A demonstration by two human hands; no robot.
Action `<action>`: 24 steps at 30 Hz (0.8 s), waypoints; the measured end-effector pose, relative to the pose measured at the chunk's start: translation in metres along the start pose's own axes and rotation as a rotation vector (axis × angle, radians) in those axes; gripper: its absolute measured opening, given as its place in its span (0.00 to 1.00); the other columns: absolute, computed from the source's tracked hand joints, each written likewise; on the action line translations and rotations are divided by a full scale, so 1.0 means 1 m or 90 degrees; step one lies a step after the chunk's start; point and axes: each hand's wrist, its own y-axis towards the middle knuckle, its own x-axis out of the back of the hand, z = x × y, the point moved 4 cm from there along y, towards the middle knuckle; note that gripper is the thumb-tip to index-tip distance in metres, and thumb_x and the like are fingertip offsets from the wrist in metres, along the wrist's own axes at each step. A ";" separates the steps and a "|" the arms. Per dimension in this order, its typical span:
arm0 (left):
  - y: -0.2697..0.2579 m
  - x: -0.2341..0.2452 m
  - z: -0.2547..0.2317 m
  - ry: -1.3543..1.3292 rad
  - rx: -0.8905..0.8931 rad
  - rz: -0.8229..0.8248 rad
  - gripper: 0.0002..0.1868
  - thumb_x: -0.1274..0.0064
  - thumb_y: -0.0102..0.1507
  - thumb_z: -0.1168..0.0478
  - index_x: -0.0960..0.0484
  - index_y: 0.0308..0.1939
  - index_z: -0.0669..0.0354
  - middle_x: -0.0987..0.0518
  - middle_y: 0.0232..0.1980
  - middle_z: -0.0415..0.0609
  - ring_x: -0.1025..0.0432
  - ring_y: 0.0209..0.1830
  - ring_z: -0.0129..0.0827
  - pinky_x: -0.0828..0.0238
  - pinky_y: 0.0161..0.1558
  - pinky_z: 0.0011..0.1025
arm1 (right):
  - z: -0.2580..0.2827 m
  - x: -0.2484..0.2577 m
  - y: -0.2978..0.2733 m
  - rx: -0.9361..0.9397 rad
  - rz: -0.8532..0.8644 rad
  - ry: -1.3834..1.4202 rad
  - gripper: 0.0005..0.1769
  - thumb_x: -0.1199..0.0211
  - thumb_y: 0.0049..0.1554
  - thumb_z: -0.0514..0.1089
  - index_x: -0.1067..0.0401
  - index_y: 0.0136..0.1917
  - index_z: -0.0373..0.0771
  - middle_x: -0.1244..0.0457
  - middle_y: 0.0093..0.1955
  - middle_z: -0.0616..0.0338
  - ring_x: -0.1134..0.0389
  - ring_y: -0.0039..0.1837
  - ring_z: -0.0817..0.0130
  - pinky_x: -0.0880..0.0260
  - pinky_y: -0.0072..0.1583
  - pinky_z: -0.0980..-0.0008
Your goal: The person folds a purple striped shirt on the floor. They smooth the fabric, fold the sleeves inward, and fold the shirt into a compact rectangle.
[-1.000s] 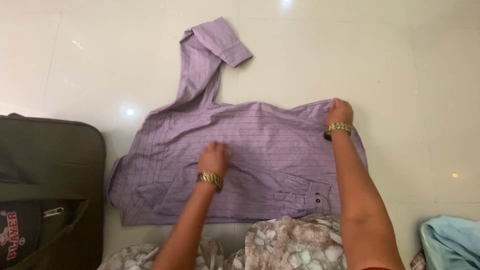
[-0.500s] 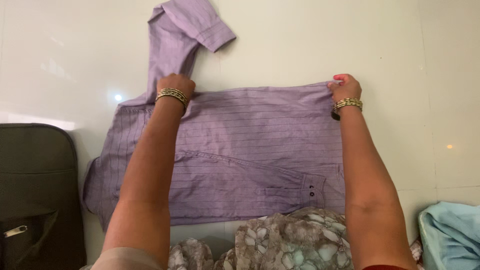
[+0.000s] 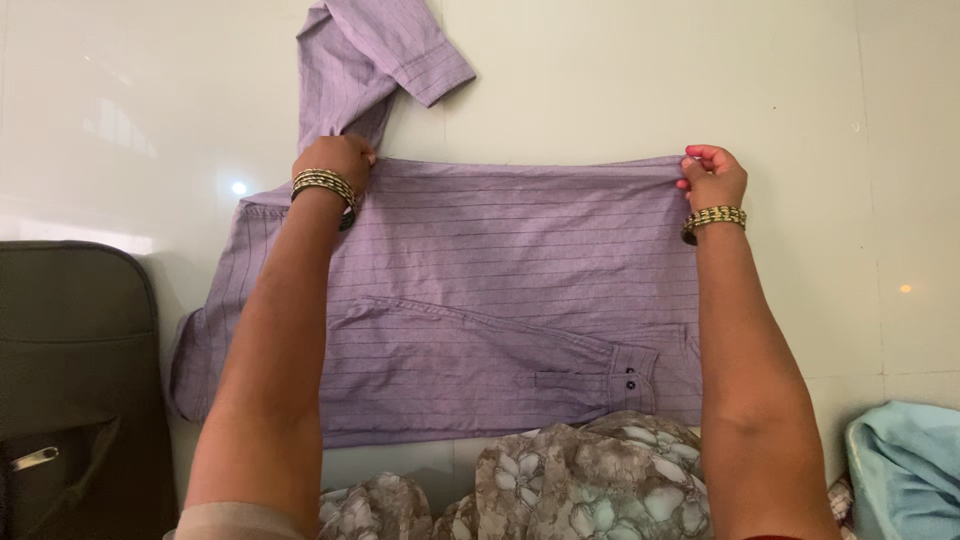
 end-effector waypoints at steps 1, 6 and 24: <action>0.005 -0.004 0.001 -0.010 -0.009 -0.018 0.09 0.48 0.68 0.52 0.14 0.48 0.41 0.17 0.50 0.55 0.23 0.50 0.50 0.27 0.52 0.47 | -0.002 0.001 0.000 0.003 -0.011 -0.010 0.09 0.38 0.62 0.35 0.24 0.57 0.38 0.30 0.49 0.59 0.30 0.39 0.80 0.33 0.38 0.81; 0.009 -0.030 0.009 -0.215 0.044 -0.148 0.07 0.48 0.66 0.61 0.18 0.47 0.50 0.16 0.46 0.58 0.22 0.46 0.52 0.25 0.49 0.47 | -0.005 -0.014 -0.005 -0.004 -0.040 -0.006 0.18 0.41 0.59 0.35 0.29 0.62 0.45 0.31 0.59 0.60 0.28 0.47 0.76 0.25 0.48 0.77; -0.101 -0.090 -0.101 0.119 -0.151 0.045 0.38 0.77 0.69 0.33 0.58 0.81 0.36 0.66 0.84 0.37 0.72 0.83 0.38 0.75 0.78 0.45 | 0.033 -0.123 -0.115 0.313 0.277 -0.824 0.40 0.74 0.64 0.72 0.66 0.84 0.59 0.75 0.87 0.65 0.78 0.85 0.59 0.78 0.79 0.45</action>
